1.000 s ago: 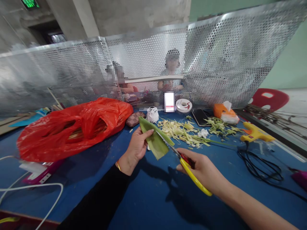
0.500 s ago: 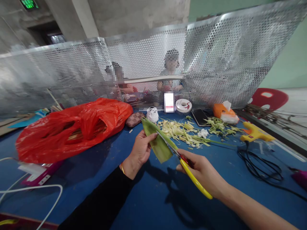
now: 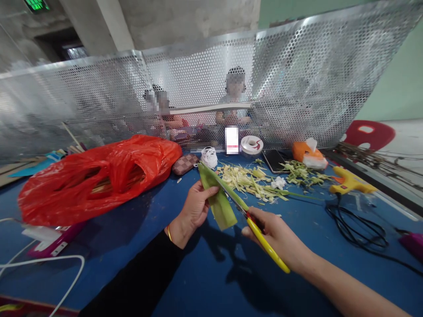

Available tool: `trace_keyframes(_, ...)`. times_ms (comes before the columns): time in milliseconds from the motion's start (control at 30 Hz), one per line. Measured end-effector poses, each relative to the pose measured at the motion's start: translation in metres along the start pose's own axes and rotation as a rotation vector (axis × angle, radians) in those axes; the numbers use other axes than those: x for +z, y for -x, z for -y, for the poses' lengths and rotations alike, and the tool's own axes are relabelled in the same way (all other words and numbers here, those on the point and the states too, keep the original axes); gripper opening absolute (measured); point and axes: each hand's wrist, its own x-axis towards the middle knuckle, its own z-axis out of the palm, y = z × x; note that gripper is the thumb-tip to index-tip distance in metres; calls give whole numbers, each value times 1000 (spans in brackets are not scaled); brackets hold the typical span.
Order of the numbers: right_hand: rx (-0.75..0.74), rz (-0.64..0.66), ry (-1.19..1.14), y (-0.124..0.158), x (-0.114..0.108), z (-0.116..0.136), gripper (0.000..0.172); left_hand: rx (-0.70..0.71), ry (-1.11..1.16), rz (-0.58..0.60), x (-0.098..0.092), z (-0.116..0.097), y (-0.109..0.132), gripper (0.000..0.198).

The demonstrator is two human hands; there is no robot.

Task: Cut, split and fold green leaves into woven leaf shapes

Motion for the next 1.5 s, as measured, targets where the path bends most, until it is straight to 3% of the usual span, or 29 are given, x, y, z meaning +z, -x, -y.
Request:
trace_keyframes(433, 7, 0, -41, -1, 0, -2, 30, -35, 8, 5, 4, -4, 3, 44)
trace_keyframes(800, -19, -50, -50, -1, 2, -3, 31, -109, -24, 41, 5, 6, 7, 44)
trace_keyframes(1033, 0, -10, -31, -2, 0, -1, 34, -116, -34, 54, 7, 3, 10, 43)
trace_keyframes(1133, 22, -26, 27, -3, -1, 0, 32, -98, -33, 47, 3, 2, 7, 39)
trace_keyframes(1333, 43, -30, 115, 0, -1, -1, 32, 67, 13, -58, -3, -2, -3, 28)
trace_keyframes(1500, 20, -23, 60, 1, 2, -4, 22, 32, -15, -18, -1, -1, -1, 28)
